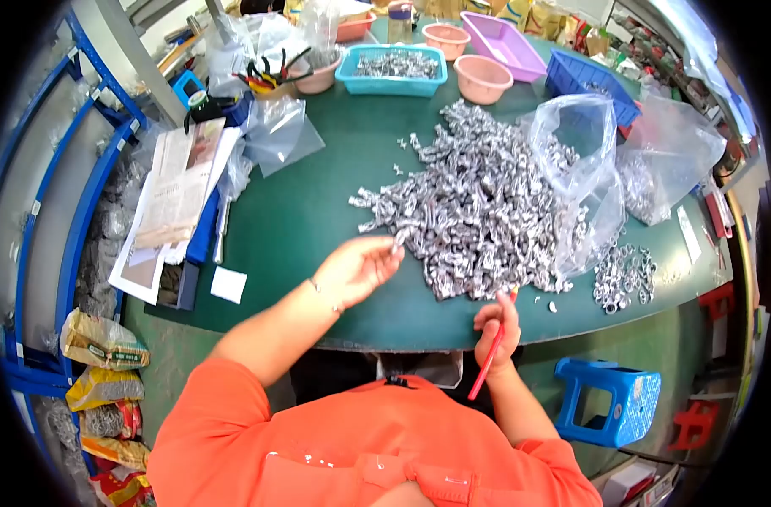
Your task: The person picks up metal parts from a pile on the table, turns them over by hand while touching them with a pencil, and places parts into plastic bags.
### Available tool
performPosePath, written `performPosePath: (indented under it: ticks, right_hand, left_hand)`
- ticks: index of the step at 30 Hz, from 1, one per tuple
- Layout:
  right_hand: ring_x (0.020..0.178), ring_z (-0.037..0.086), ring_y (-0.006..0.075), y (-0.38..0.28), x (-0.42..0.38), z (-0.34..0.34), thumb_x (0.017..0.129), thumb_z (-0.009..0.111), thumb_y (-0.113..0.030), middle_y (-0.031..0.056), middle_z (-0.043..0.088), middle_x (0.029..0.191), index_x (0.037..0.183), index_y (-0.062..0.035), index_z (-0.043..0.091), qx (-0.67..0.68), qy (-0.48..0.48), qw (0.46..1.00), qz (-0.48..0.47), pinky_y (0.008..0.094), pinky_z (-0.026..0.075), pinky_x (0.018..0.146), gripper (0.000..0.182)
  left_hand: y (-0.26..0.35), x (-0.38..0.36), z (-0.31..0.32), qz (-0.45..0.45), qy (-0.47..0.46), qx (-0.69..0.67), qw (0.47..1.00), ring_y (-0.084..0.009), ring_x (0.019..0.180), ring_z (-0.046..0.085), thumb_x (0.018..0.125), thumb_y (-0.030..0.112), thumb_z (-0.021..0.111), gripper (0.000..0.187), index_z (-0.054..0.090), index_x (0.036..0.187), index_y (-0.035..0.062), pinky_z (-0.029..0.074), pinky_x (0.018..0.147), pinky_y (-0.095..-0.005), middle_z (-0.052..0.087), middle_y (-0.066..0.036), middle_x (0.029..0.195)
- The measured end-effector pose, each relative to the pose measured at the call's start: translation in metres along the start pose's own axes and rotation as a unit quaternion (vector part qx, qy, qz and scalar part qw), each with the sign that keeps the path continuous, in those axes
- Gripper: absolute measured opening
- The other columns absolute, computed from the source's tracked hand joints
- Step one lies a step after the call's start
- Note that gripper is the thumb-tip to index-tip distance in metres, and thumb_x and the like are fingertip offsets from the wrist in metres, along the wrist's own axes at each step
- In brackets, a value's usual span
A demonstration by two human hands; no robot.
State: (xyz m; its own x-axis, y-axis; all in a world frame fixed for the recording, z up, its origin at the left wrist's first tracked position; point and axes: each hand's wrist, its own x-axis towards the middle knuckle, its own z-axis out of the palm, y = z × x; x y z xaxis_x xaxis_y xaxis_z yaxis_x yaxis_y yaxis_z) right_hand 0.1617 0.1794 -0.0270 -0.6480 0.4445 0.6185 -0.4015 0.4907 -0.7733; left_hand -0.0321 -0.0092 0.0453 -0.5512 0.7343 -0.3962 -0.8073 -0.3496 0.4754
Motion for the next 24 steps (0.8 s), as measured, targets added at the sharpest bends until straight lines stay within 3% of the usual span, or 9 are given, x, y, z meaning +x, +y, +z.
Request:
performPosePath:
  ticks: [4, 5, 8, 13, 15, 17, 19, 20, 24]
  right_hand:
    - [0.056, 0.048, 0.0097, -0.003, -0.002, 0.000, 0.094, 0.048, -0.023, 0.0047, 0.055, 0.067, 0.124, 0.0041, 0.044, -0.011, 0.022, 1.000, 0.016, 0.0225, 0.041, 0.051, 0.041]
    - [0.056, 0.048, 0.0097, -0.003, 0.000, 0.001, 0.094, 0.048, -0.023, 0.0047, 0.055, 0.067, 0.124, 0.0041, 0.044, -0.011, 0.023, 1.000, 0.016, 0.0225, 0.041, 0.051, 0.041]
    - [0.057, 0.048, 0.0096, -0.003, -0.001, 0.002, 0.095, 0.045, -0.020, 0.0061, 0.056, 0.068, 0.118, 0.0021, 0.044, 0.018, 0.054, 0.995, 0.085, 0.0225, 0.042, 0.052, 0.032]
    - [0.063, 0.053, 0.0126, -0.005, -0.001, 0.001, 0.092, 0.048, -0.007, 0.0095, 0.057, 0.075, 0.106, 0.0016, 0.046, 0.063, 0.019, 0.994, 0.088, 0.0245, 0.046, 0.060, 0.017]
    - [0.071, 0.056, 0.0150, -0.005, 0.003, 0.000, 0.091, 0.049, -0.005, 0.0113, 0.059, 0.082, 0.105, 0.0015, 0.046, 0.045, 0.017, 0.997, 0.060, 0.0267, 0.048, 0.067, 0.016]
    - [0.091, 0.060, 0.0250, -0.002, 0.013, -0.001, 0.087, 0.052, -0.002, 0.0175, 0.061, 0.100, 0.104, 0.0012, 0.046, 0.061, 0.032, 0.997, 0.025, 0.0349, 0.047, 0.082, 0.018]
    - [0.098, 0.058, 0.0317, 0.003, 0.043, -0.018, 0.083, 0.056, 0.001, 0.0210, 0.059, 0.108, 0.105, 0.0007, 0.046, -0.063, -0.012, 0.992, -0.107, 0.0394, 0.045, 0.087, 0.024]
    - [0.100, 0.057, 0.0337, 0.004, 0.059, -0.021, 0.081, 0.058, 0.002, 0.0217, 0.058, 0.111, 0.105, 0.0001, 0.046, -0.081, -0.006, 0.990, -0.113, 0.0404, 0.044, 0.089, 0.027]
    - [0.106, 0.055, 0.0346, 0.019, 0.109, -0.032, 0.079, 0.063, 0.000, 0.0197, 0.054, 0.120, 0.119, -0.0008, 0.044, -0.170, -0.040, 0.979, -0.104, 0.0393, 0.043, 0.092, 0.044]
  left_hand:
    - [0.100, 0.083, 0.052, 0.182, -0.086, 0.074, 0.977, -0.0237, 0.092, 0.061, 0.091, 0.005, 0.049, 0.017, 0.051, 0.104, -0.0065, 0.053, 0.082, -0.0295, 0.060, -0.016, 0.101]
    - [0.124, 0.095, 0.075, 0.247, -0.055, 0.051, 0.966, -0.0285, 0.099, 0.060, 0.093, 0.006, 0.047, 0.020, 0.047, 0.107, -0.0086, 0.052, 0.089, -0.0327, 0.058, -0.021, 0.105]
    - [0.165, 0.127, 0.087, 0.295, 0.018, 0.016, 0.955, -0.0385, 0.115, 0.049, 0.095, 0.009, 0.043, 0.029, 0.040, 0.116, -0.0112, 0.046, 0.098, -0.0412, 0.052, -0.028, 0.115]
    - [0.107, 0.134, 0.054, 0.262, 0.101, 0.343, 0.896, -0.0177, 0.106, 0.056, 0.095, 0.028, 0.046, 0.034, 0.051, 0.118, 0.0042, 0.045, 0.086, -0.0332, 0.059, -0.008, 0.116]
    - [0.086, 0.139, 0.045, 0.257, 0.070, 0.423, 0.866, -0.0131, 0.103, 0.056, 0.094, 0.031, 0.048, 0.032, 0.058, 0.113, 0.0069, 0.043, 0.084, -0.0296, 0.062, -0.004, 0.112]
    - [0.075, 0.139, 0.054, 0.270, 0.044, 0.501, 0.821, -0.0116, 0.102, 0.055, 0.094, 0.032, 0.049, 0.034, 0.059, 0.113, 0.0060, 0.042, 0.086, -0.0282, 0.062, -0.003, 0.112]
    - [0.072, 0.157, 0.059, 0.307, -0.010, 0.540, 0.784, -0.0108, 0.097, 0.055, 0.093, 0.034, 0.051, 0.037, 0.061, 0.111, 0.0039, 0.043, 0.083, -0.0267, 0.063, -0.003, 0.106]
    - [0.072, 0.168, 0.063, 0.345, -0.059, 0.575, 0.739, -0.0099, 0.091, 0.056, 0.092, 0.036, 0.052, 0.040, 0.062, 0.109, 0.0019, 0.043, 0.080, -0.0252, 0.065, -0.003, 0.101]
    - [0.058, 0.196, 0.092, 0.379, -0.135, 0.696, 0.595, -0.0270, 0.103, 0.056, 0.090, 0.040, 0.052, 0.042, 0.061, 0.109, 0.0036, 0.043, 0.088, -0.0334, 0.060, -0.014, 0.110]
